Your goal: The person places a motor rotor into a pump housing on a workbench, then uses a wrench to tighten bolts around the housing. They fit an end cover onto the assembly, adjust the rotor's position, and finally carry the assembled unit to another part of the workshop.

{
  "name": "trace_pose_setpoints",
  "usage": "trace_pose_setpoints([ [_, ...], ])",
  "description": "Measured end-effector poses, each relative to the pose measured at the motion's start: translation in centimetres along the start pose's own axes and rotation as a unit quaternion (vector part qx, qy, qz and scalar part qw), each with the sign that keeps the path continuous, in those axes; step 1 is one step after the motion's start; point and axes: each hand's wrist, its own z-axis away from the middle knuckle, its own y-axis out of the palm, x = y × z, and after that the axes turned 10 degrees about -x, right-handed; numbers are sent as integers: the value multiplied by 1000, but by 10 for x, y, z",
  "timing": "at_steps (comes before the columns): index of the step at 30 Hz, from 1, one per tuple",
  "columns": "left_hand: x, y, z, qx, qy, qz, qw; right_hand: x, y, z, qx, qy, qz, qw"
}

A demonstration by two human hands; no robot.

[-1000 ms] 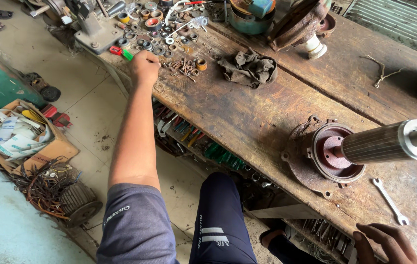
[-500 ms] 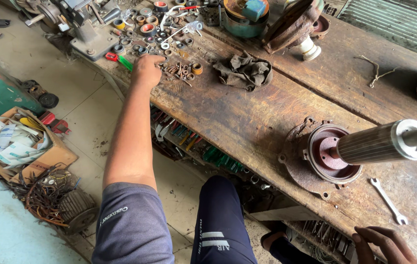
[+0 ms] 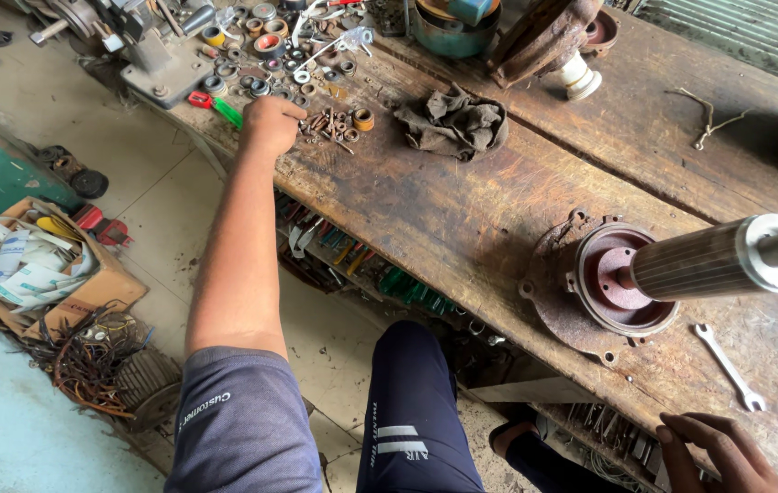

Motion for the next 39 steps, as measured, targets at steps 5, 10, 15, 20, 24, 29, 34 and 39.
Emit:
trace_pose_setpoints([
  [5, 0, -8, 5, 34, -85, 84, 992, 3, -10, 3, -16, -18, -16, 1000],
  [10, -3, -24, 15, 16, -40, 223, 974, 10, -33, 3, -53, -55, -54, 996],
  [15, -35, -24, 95, -71, 86, 380, 918, 6, -59, 1, -107, -64, -79, 989],
  [20, -114, 8, 258, 33, 121, 438, 890, -8, -53, -30, -146, -65, -200, 967],
  [24, -188, 51, 319, 144, 125, 399, 897, 17, -30, -106, -102, -74, -334, 934],
  [29, -225, 86, 337, 82, 360, 278, 887, 49, 6, -161, -10, -126, -464, 877],
  [34, -213, 103, 335, 79, 368, 283, 882, 37, 15, -126, 17, -128, -173, 976],
  [39, -203, 115, 335, 68, 369, 210, 903, 50, 21, -138, 45, -173, -105, 978],
])
